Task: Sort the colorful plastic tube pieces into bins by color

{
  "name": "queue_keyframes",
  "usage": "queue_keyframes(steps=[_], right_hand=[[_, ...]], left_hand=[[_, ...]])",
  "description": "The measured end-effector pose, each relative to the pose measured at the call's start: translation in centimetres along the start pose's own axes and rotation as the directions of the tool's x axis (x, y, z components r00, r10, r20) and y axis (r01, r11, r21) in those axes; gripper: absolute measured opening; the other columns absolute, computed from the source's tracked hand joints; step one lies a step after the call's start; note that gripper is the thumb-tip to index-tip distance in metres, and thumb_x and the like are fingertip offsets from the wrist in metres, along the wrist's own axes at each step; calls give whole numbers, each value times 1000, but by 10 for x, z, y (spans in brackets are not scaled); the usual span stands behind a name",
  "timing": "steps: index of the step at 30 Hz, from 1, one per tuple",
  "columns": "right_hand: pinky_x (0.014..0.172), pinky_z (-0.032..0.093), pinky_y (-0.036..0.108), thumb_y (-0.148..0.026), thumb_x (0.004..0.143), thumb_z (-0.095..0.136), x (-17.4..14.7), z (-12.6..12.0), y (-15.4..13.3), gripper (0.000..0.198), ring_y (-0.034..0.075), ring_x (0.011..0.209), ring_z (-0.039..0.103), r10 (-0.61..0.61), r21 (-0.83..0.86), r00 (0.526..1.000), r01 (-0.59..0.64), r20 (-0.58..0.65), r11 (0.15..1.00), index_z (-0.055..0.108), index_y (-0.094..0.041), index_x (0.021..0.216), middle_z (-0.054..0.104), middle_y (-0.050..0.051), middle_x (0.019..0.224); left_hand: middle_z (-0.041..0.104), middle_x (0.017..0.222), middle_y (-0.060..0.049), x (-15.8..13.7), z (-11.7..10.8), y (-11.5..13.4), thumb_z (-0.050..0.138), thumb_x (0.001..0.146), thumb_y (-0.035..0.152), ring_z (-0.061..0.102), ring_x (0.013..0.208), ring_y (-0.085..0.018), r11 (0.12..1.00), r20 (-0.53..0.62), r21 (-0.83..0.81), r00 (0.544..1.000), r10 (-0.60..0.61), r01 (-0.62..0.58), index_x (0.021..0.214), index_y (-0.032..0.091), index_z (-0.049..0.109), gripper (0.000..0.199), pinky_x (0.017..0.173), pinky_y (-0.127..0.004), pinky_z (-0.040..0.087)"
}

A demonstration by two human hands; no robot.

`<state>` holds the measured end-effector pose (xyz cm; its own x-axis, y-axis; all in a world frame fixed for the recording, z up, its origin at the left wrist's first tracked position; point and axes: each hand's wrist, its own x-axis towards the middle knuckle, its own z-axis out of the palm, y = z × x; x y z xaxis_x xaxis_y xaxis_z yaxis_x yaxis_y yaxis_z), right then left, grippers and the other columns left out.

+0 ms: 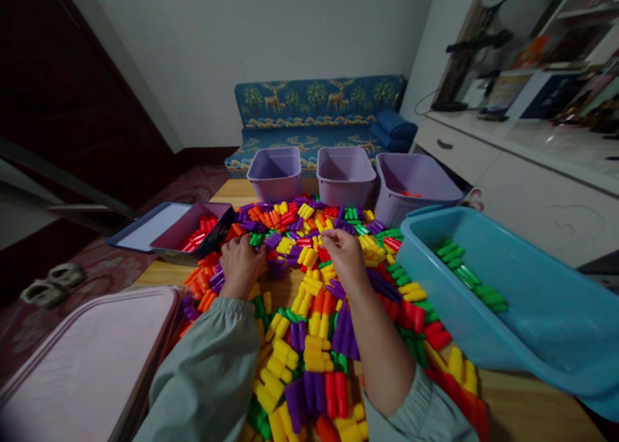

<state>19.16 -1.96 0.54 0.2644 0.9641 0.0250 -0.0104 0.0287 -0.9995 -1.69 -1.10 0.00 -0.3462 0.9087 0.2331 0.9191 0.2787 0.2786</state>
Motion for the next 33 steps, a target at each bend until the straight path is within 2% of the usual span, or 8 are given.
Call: queue_keyframes(steps=[9,13,16,20,22,25,28,33], right_hand=[[63,52,30,-38,62,69,0,2,10,25,19,66,66,-23,-21,999,24,34,999,69,-18,77,71,5,75],[68,52,32,-37,68,64,4,-2,18,21,20,71,67,-113,-153,993,114,15,982,69,-19,79,71,4,77],[75,53,35,-33,75,58,6,-9,19,18,22,77,66,-263,-366,964,232,-35,901,69,-20,81,72,6,83],[95,48,44,-22,77,54,10,-18,21,27,27,101,63,-452,-609,892,359,1,707,71,-18,97,69,12,107],[104,42,47,-19,75,55,11,-19,24,40,29,117,57,-456,-654,889,367,38,662,67,-16,113,64,15,123],[107,40,49,-17,74,58,10,-16,31,52,31,121,55,-372,-688,922,339,108,642,62,-17,126,61,16,128],[106,41,46,-14,73,58,6,-11,35,52,29,117,58,-304,-671,936,341,178,659,63,-18,125,62,14,124],[106,42,41,-9,68,59,0,-3,34,49,25,116,58,-300,-589,927,374,224,716,69,-21,115,60,11,120]], left_hand=[[64,106,-25,-3,3,0,53,84,39,58,105,-39,991,33,68,993,117,-119,110,9,67,42,81,-44,47],[69,102,-21,-3,5,5,52,86,42,65,98,-35,992,133,-85,986,102,-92,115,12,65,44,78,-40,48],[72,99,-18,-2,8,10,54,86,43,67,96,-31,964,209,-258,971,118,-62,115,14,65,43,76,-36,48],[74,87,-12,-1,13,12,56,86,42,69,85,-26,898,268,-438,947,178,-45,102,15,70,35,71,-32,47],[73,86,-11,1,15,12,57,86,39,68,82,-24,877,257,-476,944,207,-63,98,14,71,31,70,-31,47],[72,89,-11,1,18,12,59,84,36,67,82,-23,840,230,-534,941,250,-92,100,14,71,30,71,-31,48],[70,103,-12,0,22,12,66,79,34,67,87,-23,808,187,-577,943,275,-121,118,14,65,43,77,-33,51],[56,131,-14,-3,25,11,68,71,15,56,119,-29,782,8,-531,921,390,-327,133,21,56,63,102,-43,45]])
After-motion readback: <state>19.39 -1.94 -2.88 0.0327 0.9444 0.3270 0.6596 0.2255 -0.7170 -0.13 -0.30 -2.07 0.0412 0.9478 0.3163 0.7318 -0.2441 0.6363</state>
